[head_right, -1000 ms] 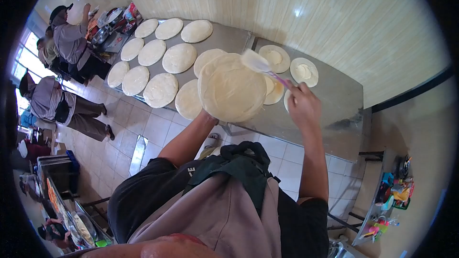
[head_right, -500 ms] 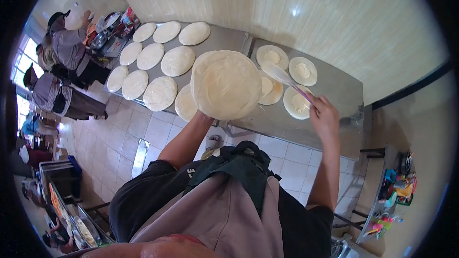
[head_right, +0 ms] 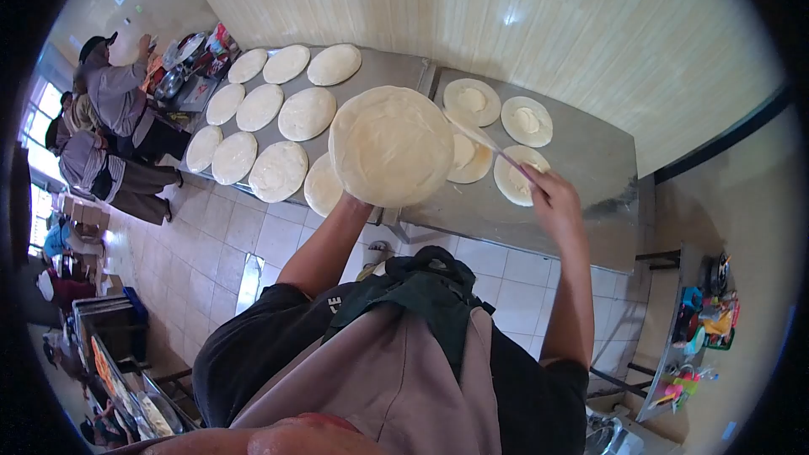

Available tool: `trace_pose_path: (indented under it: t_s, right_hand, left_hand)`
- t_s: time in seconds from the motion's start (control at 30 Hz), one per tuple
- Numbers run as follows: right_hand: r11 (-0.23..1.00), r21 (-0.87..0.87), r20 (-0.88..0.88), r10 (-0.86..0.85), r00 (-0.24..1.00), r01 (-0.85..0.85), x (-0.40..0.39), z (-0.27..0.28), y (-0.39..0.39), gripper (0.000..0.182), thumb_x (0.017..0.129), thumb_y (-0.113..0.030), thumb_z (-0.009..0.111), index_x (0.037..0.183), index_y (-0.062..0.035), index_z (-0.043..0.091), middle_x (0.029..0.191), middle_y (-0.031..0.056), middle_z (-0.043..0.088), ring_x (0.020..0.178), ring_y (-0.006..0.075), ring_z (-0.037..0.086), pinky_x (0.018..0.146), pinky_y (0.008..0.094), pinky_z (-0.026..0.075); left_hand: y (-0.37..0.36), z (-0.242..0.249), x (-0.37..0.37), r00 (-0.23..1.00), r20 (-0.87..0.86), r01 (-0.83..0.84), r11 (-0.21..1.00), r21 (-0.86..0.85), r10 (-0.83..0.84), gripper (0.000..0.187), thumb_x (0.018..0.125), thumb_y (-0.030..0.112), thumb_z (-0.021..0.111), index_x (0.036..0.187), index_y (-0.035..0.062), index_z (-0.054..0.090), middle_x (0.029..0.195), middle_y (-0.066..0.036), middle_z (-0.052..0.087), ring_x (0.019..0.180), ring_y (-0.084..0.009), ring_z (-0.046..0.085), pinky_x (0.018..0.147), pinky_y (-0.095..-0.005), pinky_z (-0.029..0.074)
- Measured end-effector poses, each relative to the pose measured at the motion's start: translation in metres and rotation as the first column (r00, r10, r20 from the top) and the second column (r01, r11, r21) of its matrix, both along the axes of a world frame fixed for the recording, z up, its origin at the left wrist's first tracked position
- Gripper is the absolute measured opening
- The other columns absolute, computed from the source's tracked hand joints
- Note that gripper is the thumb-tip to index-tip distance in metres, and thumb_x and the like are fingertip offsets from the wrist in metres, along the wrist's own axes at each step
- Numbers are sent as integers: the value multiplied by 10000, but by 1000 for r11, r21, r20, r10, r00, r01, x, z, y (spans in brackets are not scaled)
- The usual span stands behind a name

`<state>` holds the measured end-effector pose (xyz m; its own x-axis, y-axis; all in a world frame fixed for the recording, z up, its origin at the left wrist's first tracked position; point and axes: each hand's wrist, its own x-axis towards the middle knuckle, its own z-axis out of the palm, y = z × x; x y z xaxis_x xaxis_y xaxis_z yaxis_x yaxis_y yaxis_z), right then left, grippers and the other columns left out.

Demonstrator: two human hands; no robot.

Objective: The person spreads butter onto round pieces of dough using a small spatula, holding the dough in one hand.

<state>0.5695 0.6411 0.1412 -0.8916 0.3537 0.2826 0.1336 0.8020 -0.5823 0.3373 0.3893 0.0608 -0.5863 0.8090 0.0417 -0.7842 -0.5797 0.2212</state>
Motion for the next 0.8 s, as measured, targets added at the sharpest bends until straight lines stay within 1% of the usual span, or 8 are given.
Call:
trace_pose_path:
  t_s: [0.17,0.3,0.4,0.43,0.5,0.57,0.7,0.8]
  right_hand:
    - [986,125,-85,126,988,-115,-70,1,-31,401,851,-94,577,1242,-132,655,815,125,575,707,323,597,654,410,492]
    - [933,243,-82,292,953,-265,-75,10,-68,426,808,-54,612,1223,-129,672,824,109,599,671,301,593,617,392,486]
    - [854,341,-10,421,907,-393,-55,19,-74,409,809,-79,616,1195,-192,691,802,75,574,631,249,608,568,384,496]
    - [849,340,-10,434,901,-405,-50,25,-65,409,809,-79,616,1195,-192,691,802,75,574,631,249,608,568,384,496]
    - [849,85,86,515,853,-522,-40,36,-46,414,812,-63,604,1198,-183,691,819,84,587,659,252,609,590,381,487]
    - [895,54,54,440,896,-443,-52,31,-28,418,816,-56,595,1203,-181,689,832,88,594,675,255,608,606,379,484]
    - [967,86,2,241,971,-240,-93,25,-24,421,823,-39,573,1209,-172,677,836,103,590,725,271,608,648,386,481]
    - [920,87,8,383,924,-382,-99,21,-46,429,805,-35,585,1195,-184,684,821,99,578,697,277,604,612,393,476]
  left_hand:
    - [29,-3,16,987,-115,110,992,-55,-116,635,969,525,484,1463,133,407,1449,-114,490,1286,-304,524,1055,-508,459]
    - [23,-16,11,984,-42,171,984,-53,-174,645,964,528,483,1462,125,410,1430,-129,510,1277,-301,532,1046,-503,464]
    - [10,3,13,980,-41,197,974,113,-193,633,965,499,499,1465,124,402,1425,-136,513,1269,-305,539,1046,-497,466]
    - [10,-5,10,986,-147,74,997,-14,-75,622,965,488,506,1460,125,411,1422,-134,516,1264,-304,543,1043,-498,469]
    - [5,-10,4,965,-261,-72,989,-131,36,610,966,477,513,1455,126,420,1420,-132,519,1259,-304,547,1040,-499,472]
    - [2,-4,5,986,-2,166,986,-11,-166,595,966,469,520,1442,120,441,1414,-127,527,1248,-302,558,1035,-493,478]
    - [11,5,8,965,62,252,967,39,-254,590,968,473,513,1432,112,454,1403,-124,538,1241,-304,564,1032,-494,480]
    - [13,9,7,960,36,275,960,54,-277,585,971,468,509,1426,103,458,1391,-126,549,1232,-304,571,1025,-498,485]
